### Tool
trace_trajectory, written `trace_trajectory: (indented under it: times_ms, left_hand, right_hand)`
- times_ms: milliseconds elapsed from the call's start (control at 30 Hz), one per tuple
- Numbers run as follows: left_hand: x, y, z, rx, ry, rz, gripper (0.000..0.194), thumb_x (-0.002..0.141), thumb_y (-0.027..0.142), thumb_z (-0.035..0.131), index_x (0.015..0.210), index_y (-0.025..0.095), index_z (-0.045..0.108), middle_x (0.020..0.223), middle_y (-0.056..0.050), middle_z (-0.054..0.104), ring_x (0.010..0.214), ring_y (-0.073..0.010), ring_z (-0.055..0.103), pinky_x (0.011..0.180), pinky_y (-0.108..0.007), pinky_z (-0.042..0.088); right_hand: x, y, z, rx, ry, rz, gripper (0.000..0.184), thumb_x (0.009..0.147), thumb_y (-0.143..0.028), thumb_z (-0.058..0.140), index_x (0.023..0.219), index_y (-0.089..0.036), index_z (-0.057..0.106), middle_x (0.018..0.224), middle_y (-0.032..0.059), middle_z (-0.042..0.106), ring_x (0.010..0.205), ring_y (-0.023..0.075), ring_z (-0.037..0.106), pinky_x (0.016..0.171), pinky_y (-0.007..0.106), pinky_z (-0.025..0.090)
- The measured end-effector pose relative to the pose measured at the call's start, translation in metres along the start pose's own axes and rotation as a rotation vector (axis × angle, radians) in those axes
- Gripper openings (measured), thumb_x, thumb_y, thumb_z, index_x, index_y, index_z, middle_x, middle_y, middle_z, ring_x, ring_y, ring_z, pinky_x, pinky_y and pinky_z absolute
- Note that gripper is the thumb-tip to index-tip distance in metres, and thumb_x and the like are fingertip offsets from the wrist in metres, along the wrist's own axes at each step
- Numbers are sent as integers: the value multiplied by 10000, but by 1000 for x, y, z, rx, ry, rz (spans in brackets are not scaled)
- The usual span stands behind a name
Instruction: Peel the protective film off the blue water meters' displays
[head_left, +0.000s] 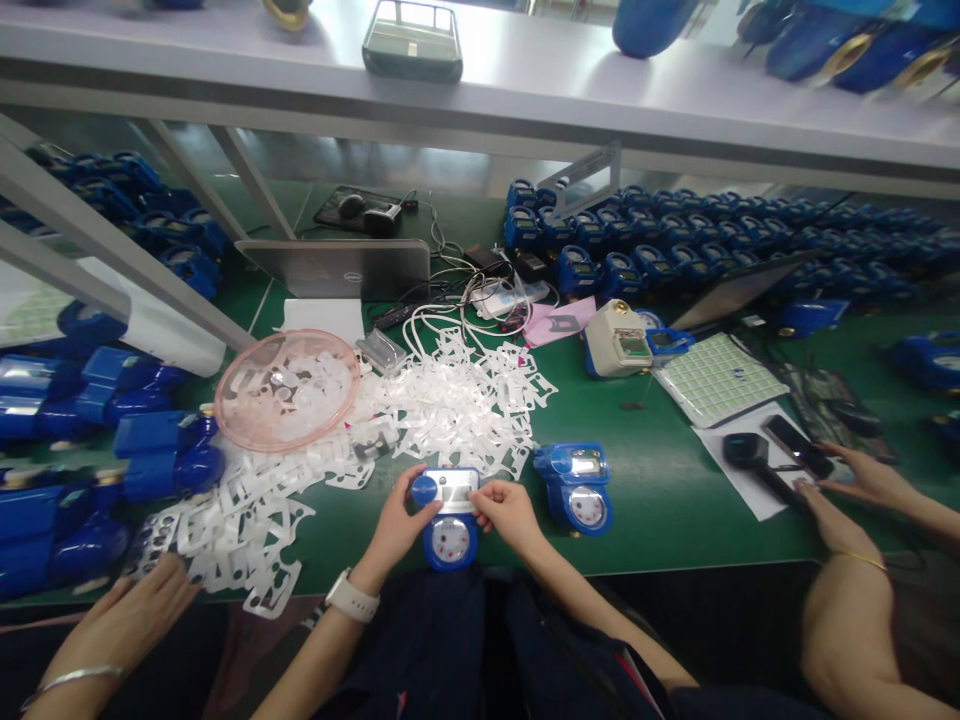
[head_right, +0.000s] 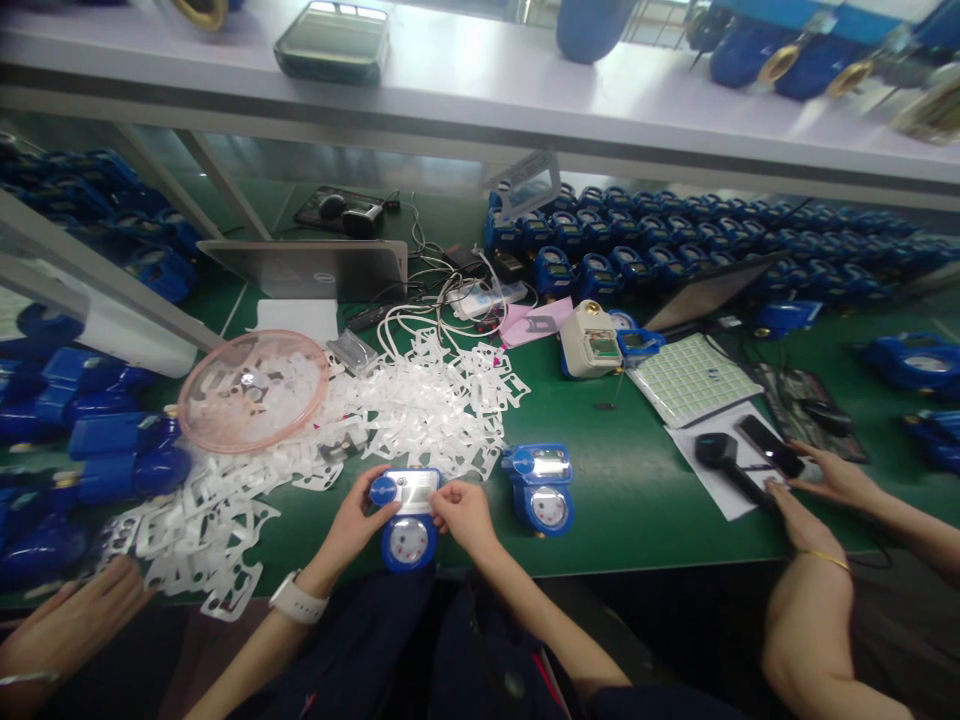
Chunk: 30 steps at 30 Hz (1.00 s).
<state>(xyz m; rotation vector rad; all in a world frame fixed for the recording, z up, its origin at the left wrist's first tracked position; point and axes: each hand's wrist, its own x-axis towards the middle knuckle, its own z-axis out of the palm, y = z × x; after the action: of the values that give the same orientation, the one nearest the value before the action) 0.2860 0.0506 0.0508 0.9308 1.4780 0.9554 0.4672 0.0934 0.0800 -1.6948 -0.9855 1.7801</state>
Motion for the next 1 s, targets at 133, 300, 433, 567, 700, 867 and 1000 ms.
trace_trajectory:
  times_ms: [133,300,433,567,700,867,1000]
  left_hand:
    - [-1,2,0,0,-3,-1,565,687,342,683,1186,201,460,1244,-106,511,1147,-244,504,1020,-421,375]
    - [-1,4,1,-9,-5,-14,569,678,347,688,1181,208,460,1251,-104,510,1149,-249,511,1012,-421,389]
    - [0,5,1,-33,-16,-9,579,675,348,691,1183,204,455,1260,-112,507,1150,-254,513,1018,-437,386]
    - [1,1,0,-49,-20,-1,581,672,359,693,1179,196,461,1267,-117,502,1183,-265,490,1037,-445,370]
    - [-3,-9,6,-87,57,-13,648,671,377,691,1226,193,410,1358,-143,425,1257,-282,430,1081,-465,319]
    - [-14,-19,18,-292,96,-224,579,704,341,696,1198,275,401,1233,-100,587,1142,-277,558,1002,-459,433]
    - [-17,-17,22,-387,79,-256,416,730,334,684,1073,344,450,966,30,706,971,-236,652,920,-444,505]
  right_hand:
    - [0,1,0,13,-2,-2,285,554,-408,700,545,-158,565,447,-19,583,367,89,492,359,198,377]
    - [1,0,-1,-24,-10,-4,274,594,-416,660,546,-171,546,450,-22,581,369,92,491,356,201,374]
    - [2,-2,-2,-217,-41,-27,255,697,-395,577,560,-190,511,447,-23,570,367,104,488,367,211,368]
    - [0,-11,-3,-596,-9,-229,255,790,-333,514,576,-195,516,494,-4,583,468,133,539,502,246,408]
    - [3,-18,-15,-965,89,-365,251,740,-431,627,715,-183,594,705,61,649,706,227,607,666,333,446]
    - [21,0,-33,-652,-261,-628,653,681,-428,711,1255,-220,482,1298,102,518,1191,243,473,993,373,368]
    - [42,11,-28,-476,-285,-637,401,740,-362,647,1095,-190,572,1082,62,612,999,189,565,885,319,428]
